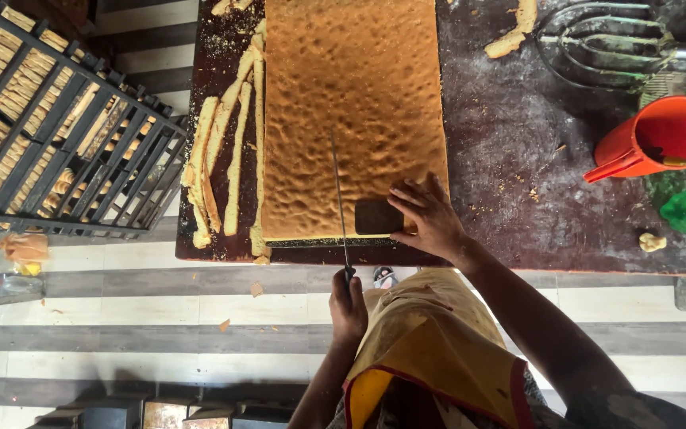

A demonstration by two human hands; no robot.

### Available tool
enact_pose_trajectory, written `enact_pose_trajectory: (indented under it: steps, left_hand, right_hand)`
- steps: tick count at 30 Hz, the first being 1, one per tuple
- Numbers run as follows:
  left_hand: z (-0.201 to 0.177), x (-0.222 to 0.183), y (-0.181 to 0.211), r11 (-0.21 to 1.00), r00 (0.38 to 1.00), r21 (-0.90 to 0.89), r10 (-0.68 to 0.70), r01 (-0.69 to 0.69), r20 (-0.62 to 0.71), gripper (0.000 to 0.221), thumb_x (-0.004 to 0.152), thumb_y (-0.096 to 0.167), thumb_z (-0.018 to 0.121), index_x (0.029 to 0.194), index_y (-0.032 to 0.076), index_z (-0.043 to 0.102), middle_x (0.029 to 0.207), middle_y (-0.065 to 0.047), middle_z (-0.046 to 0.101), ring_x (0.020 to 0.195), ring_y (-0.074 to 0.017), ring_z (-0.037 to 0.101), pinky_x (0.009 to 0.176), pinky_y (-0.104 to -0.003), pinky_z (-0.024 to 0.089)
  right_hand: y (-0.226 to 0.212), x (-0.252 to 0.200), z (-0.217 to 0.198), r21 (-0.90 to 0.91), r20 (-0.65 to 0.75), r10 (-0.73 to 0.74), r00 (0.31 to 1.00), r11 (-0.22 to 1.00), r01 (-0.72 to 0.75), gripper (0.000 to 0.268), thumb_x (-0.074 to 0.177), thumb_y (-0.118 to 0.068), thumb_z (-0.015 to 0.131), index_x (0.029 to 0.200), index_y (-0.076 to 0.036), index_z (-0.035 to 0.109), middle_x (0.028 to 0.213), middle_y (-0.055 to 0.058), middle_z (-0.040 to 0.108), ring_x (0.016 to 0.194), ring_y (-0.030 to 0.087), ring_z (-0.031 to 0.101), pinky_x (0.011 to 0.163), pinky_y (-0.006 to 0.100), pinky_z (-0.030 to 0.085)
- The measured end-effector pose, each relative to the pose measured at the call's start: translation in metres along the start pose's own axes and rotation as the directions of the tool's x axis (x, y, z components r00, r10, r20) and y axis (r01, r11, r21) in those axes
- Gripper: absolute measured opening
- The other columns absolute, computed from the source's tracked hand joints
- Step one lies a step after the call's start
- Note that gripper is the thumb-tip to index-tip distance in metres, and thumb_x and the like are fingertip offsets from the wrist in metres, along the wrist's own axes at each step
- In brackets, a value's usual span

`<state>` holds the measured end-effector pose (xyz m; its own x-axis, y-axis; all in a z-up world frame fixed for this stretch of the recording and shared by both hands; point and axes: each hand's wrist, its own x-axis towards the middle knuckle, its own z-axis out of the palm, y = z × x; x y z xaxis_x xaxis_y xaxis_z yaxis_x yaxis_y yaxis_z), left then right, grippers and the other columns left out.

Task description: The person trims the baked edge strips off a large rectangular sponge cake sheet with a knife, holding the cake steady while cutting along each side and repositioning the sheet on the floured work table, then begins making lengthwise cuts into the sheet.

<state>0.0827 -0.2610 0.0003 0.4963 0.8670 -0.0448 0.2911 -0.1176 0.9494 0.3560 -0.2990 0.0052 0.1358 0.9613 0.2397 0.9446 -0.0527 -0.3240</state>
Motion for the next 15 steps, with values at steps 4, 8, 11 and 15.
enact_pose_trajectory:
  steps: [4, 8, 11, 15]
  left_hand:
    - [0.000, 0.001, -0.004, 0.986, 0.988, -0.080, -0.138, 0.143, 0.064, 0.036, 0.110, 0.027, 0.040, 0.121, -0.002, 0.057, 0.064, -0.010, 0.051, 0.056, -0.0155, 0.043, 0.049, -0.036, 0.034]
    - [0.003, 0.002, -0.005, 0.987, 0.991, -0.111, -0.109, 0.117, 0.071, 0.040, 0.110, 0.031, 0.039, 0.125, -0.002, 0.057, 0.063, -0.005, 0.047, 0.055, -0.0109, 0.041, 0.047, -0.032, 0.032]
    - [0.009, 0.003, -0.013, 0.999, 0.998, -0.039, -0.030, 0.032, 0.059, 0.040, 0.110, 0.030, 0.038, 0.125, -0.003, 0.057, 0.066, -0.011, 0.053, 0.057, -0.0168, 0.046, 0.049, -0.037, 0.036]
    - [0.014, 0.006, -0.021, 0.999, 0.999, 0.029, 0.015, -0.016, 0.045, 0.035, 0.111, 0.027, 0.039, 0.123, -0.002, 0.056, 0.081, -0.022, 0.066, 0.070, -0.0339, 0.064, 0.061, -0.045, 0.050]
  right_hand:
    - [0.001, -0.002, 0.002, -0.019, -0.008, -0.011, 1.000, 1.000, 0.011, 0.079, 0.082, -0.059, 0.076, 0.143, -0.012, 0.057, 0.155, 0.006, 0.050, 0.150, 0.027, 0.037, 0.127, 0.064, 0.010]
    - [0.002, -0.002, 0.003, -0.025, -0.015, -0.015, 1.000, 1.000, 0.015, 0.078, 0.082, -0.059, 0.075, 0.143, -0.013, 0.057, 0.154, 0.005, 0.050, 0.150, 0.027, 0.037, 0.128, 0.063, 0.011]
    - [0.002, -0.002, 0.005, -0.038, -0.003, -0.015, 1.000, 0.999, 0.015, 0.078, 0.083, -0.060, 0.074, 0.143, -0.012, 0.056, 0.154, 0.005, 0.050, 0.150, 0.026, 0.036, 0.127, 0.064, 0.011]
    - [0.002, -0.003, 0.006, -0.054, -0.002, -0.016, 1.000, 0.998, 0.016, 0.077, 0.084, -0.059, 0.073, 0.142, -0.012, 0.057, 0.155, 0.005, 0.048, 0.151, 0.026, 0.035, 0.127, 0.063, 0.011]
